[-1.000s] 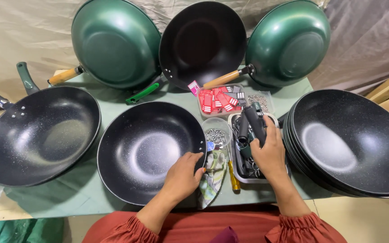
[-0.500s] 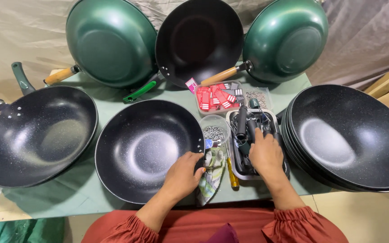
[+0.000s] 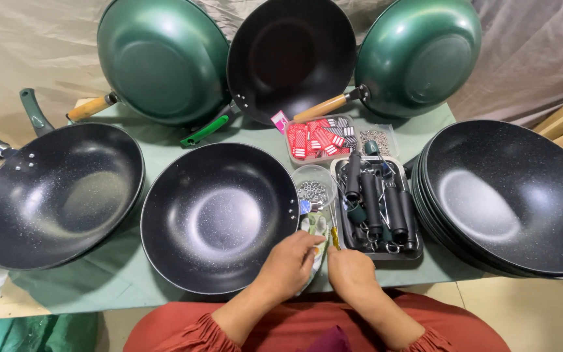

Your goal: Assembling a wok by attaching the handle with a screwdriver and screws

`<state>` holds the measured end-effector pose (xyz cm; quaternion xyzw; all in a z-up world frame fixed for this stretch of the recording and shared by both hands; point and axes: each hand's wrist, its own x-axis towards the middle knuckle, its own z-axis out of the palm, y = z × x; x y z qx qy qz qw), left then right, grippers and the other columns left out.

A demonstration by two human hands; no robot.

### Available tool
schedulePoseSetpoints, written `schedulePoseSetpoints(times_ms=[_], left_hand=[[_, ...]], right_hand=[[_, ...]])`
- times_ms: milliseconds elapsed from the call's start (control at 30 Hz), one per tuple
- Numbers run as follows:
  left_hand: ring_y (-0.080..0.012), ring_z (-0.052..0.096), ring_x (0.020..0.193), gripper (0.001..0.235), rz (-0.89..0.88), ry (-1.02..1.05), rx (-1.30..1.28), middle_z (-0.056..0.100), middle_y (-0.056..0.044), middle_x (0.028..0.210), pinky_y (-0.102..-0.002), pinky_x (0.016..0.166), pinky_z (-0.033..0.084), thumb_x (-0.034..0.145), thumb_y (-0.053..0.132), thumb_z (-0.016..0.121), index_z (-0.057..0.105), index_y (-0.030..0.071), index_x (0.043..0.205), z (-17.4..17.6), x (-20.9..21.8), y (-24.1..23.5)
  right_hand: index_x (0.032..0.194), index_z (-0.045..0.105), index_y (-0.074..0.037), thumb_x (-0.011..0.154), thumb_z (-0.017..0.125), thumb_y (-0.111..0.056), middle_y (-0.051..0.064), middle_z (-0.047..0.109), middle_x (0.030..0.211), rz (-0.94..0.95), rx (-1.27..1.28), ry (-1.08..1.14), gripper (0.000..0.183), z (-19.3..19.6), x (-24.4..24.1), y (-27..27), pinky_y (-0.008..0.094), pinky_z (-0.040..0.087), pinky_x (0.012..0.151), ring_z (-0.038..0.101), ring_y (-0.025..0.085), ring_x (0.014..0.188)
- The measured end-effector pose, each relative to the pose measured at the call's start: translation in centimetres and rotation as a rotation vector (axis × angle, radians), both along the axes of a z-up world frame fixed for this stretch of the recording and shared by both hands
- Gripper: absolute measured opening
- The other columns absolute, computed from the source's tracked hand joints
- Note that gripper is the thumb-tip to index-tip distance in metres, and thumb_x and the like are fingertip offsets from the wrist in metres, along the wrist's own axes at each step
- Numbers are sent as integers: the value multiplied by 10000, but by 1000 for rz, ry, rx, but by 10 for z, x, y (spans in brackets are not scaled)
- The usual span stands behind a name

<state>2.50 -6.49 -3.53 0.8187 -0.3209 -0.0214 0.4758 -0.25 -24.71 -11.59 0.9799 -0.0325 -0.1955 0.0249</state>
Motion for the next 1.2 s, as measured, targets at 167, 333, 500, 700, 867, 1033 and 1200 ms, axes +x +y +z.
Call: schedulePoseSetpoints(times_ms=[167, 333, 500, 700, 867, 1033, 1200], left_hand=[[-351, 645, 1055, 329, -63, 86, 134, 672, -150, 1152, -433, 953, 485, 956, 121, 537, 655, 45, 1253, -15, -6, -6], [-357, 628, 1105, 366, -34, 287, 211, 656, -158, 1177, -434, 966, 460, 990, 205, 492, 625, 63, 1300, -18, -8, -9], [-369, 603, 1105, 412, -18, 458, 197, 678, -216, 1149, -453, 975, 421, 1048, 293, 319, 635, 48, 1147, -25, -7, -11], [-143, 565, 654, 352, 190, 1140, -229, 607, -46, 770, -299, 570, 505, 1052, 369, 491, 640, 113, 861, -64, -1, -14], [-132, 455, 434, 235, 244, 1477, -398, 489, -17, 581, -278, 371, 346, 998, 229, 587, 593, 142, 780, -44, -14, -11], [-128, 485, 449, 159, 116, 1555, -500, 528, -44, 615, -265, 345, 324, 981, 163, 638, 564, 133, 843, -23, -22, 0], [-69, 605, 647, 125, -76, 1389, -546, 671, -15, 771, -191, 558, 440, 967, 222, 690, 647, 114, 920, 18, -24, 22]], right_hand=[[1235, 632, -154, 996, 411, -165, 98, 742, 1043, 12, -5, 83, 325, -40, -3, -3, 525, 590, 743, 731, 370, 951], [1066, 721, -139, 968, 494, -143, 134, 712, 966, 96, 50, -112, 247, -47, -11, -1, 479, 607, 705, 719, 336, 850], [1025, 699, -77, 929, 520, -213, 185, 686, 892, 70, 222, -134, 244, 19, -15, 18, 599, 555, 644, 691, 450, 777], [1143, 675, -227, 898, 618, -368, 168, 711, 852, 90, 374, -214, 289, 86, -33, 35, 600, 516, 659, 674, 456, 754], [995, 636, -195, 909, 675, -399, 134, 708, 862, 191, 447, -248, 225, 91, -53, 42, 592, 503, 634, 669, 429, 757], [895, 626, -206, 951, 670, -461, 60, 703, 844, 238, 498, -215, 264, 120, -61, 44, 563, 495, 603, 669, 377, 733], [926, 763, -150, 963, 643, -216, 29, 801, 846, 426, 1019, -189, 142, 175, -44, 41, 293, 522, 718, 742, 172, 748]])
